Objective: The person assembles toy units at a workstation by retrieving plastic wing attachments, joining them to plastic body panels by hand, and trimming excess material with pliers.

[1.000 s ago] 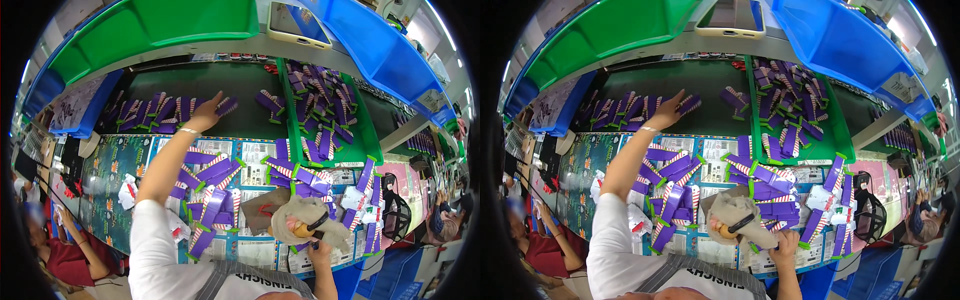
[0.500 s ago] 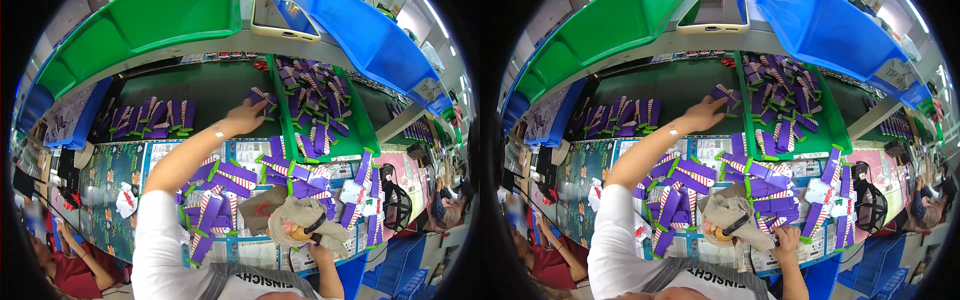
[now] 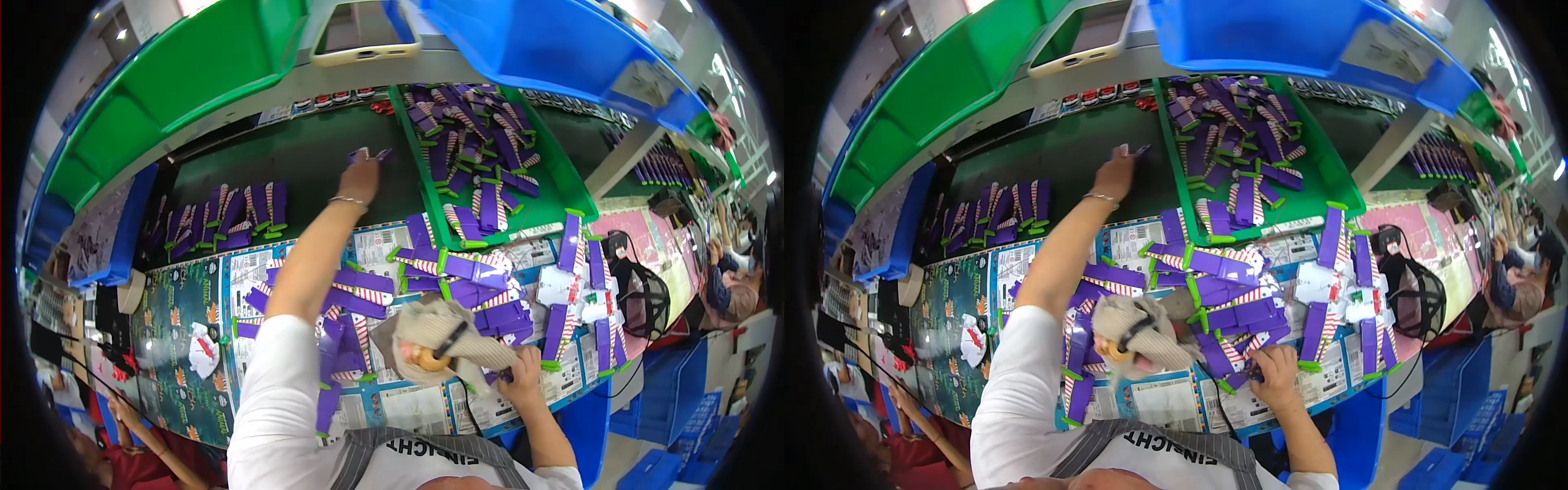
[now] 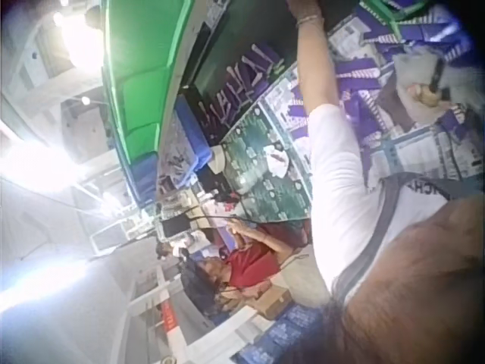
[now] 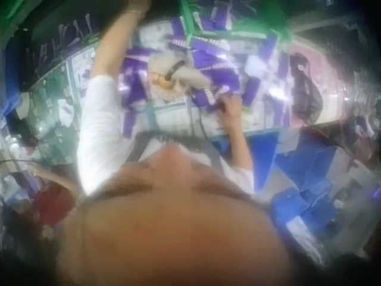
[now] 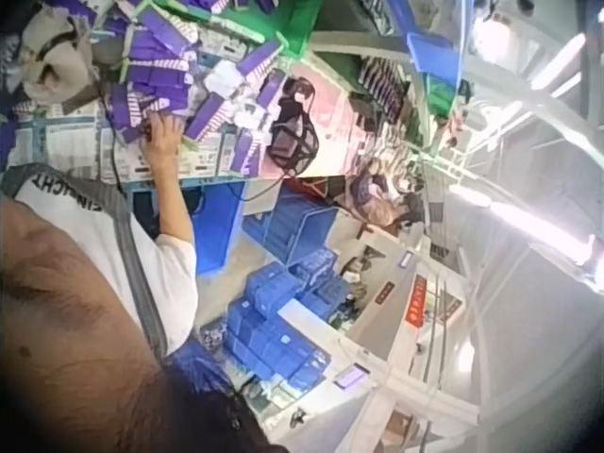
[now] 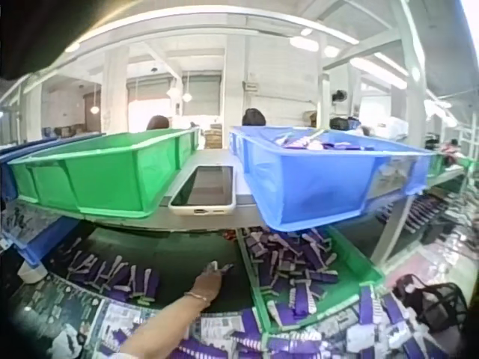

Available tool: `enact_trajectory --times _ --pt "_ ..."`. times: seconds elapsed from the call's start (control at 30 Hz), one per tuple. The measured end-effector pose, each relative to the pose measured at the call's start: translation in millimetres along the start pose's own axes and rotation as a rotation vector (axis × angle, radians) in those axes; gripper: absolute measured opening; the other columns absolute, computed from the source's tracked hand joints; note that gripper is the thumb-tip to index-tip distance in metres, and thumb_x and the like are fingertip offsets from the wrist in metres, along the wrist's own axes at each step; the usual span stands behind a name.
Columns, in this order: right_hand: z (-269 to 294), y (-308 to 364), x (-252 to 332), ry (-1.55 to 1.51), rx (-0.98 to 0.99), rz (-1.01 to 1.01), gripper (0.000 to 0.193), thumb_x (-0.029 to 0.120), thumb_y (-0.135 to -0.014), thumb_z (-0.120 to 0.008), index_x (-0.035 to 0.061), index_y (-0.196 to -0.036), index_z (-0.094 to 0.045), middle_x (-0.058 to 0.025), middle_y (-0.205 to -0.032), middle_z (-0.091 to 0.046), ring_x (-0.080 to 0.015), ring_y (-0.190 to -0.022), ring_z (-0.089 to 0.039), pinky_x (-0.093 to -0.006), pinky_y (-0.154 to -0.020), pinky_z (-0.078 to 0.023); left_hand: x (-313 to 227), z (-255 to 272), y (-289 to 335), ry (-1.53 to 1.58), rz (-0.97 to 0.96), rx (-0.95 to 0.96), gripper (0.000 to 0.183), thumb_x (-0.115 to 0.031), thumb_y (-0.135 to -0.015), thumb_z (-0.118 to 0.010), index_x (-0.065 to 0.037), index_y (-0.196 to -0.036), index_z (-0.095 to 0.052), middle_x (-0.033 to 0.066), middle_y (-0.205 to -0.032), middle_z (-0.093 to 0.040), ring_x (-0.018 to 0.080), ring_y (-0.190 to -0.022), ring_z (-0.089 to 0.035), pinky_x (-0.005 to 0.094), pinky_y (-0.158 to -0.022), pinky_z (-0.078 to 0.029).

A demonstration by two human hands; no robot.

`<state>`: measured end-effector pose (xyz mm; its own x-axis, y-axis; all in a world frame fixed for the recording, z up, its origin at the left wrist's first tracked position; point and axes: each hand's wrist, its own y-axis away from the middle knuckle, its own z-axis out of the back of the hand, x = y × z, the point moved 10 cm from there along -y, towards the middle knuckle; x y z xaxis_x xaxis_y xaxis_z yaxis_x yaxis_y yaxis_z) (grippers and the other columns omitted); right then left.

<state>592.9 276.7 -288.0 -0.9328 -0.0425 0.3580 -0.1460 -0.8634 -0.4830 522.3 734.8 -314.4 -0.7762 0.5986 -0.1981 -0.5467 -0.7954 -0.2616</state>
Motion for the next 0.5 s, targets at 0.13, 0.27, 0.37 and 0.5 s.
enact_trajectory --times 0.13,0.27,0.37,0.5 --pt "-3 2 -2 -0.035 -0.017 0.008 0.050 0.005 -0.049 -0.059 0.0120 -0.098 -0.058 -0.0076 -0.084 -0.049 -0.0291 -0.078 -0.049 -0.0413 -0.069 -0.037 51 56 41 0.483 -0.078 0.065 0.031 0.000 -0.085 -0.050 -0.001 -0.116 -0.048 0.0165 -0.110 -0.056 0.0301 -0.090 -0.063 0.0399 -0.080 -0.052" --pt "2 10 -3 -0.030 -0.039 -0.006 0.048 0.006 -0.049 -0.059 0.0115 -0.097 -0.059 -0.0076 -0.084 -0.049 -0.0292 -0.079 -0.049 -0.0418 -0.070 -0.037 55 93 118 1.539 0.302 0.302 0.039 -0.003 -0.088 -0.056 -0.005 -0.125 -0.041 0.0084 -0.107 -0.058 0.0226 -0.095 -0.062 0.0345 -0.087 -0.051" --pt "2 15 4 -0.005 -0.057 0.036 0.049 0.005 -0.049 -0.060 0.0095 -0.097 -0.059 -0.0079 -0.082 -0.050 -0.0294 -0.078 -0.050 -0.0421 -0.070 -0.037 49 122 159 1.743 0.210 0.341 0.039 -0.005 -0.088 -0.058 -0.008 -0.123 -0.041 0.0079 -0.108 -0.059 0.0216 -0.096 -0.062 0.0361 -0.090 -0.050" --pt "1 17 15 0.005 -0.063 0.068 0.046 0.003 -0.050 -0.060 0.0088 -0.096 -0.059 -0.0079 -0.082 -0.050 -0.0293 -0.078 -0.050 -0.0417 -0.071 -0.037 32 132 183 1.789 0.202 0.401 0.040 -0.008 -0.088 -0.060 -0.009 -0.123 -0.041 0.0077 -0.111 -0.059 0.0222 -0.100 -0.061 0.0358 -0.091 -0.049"
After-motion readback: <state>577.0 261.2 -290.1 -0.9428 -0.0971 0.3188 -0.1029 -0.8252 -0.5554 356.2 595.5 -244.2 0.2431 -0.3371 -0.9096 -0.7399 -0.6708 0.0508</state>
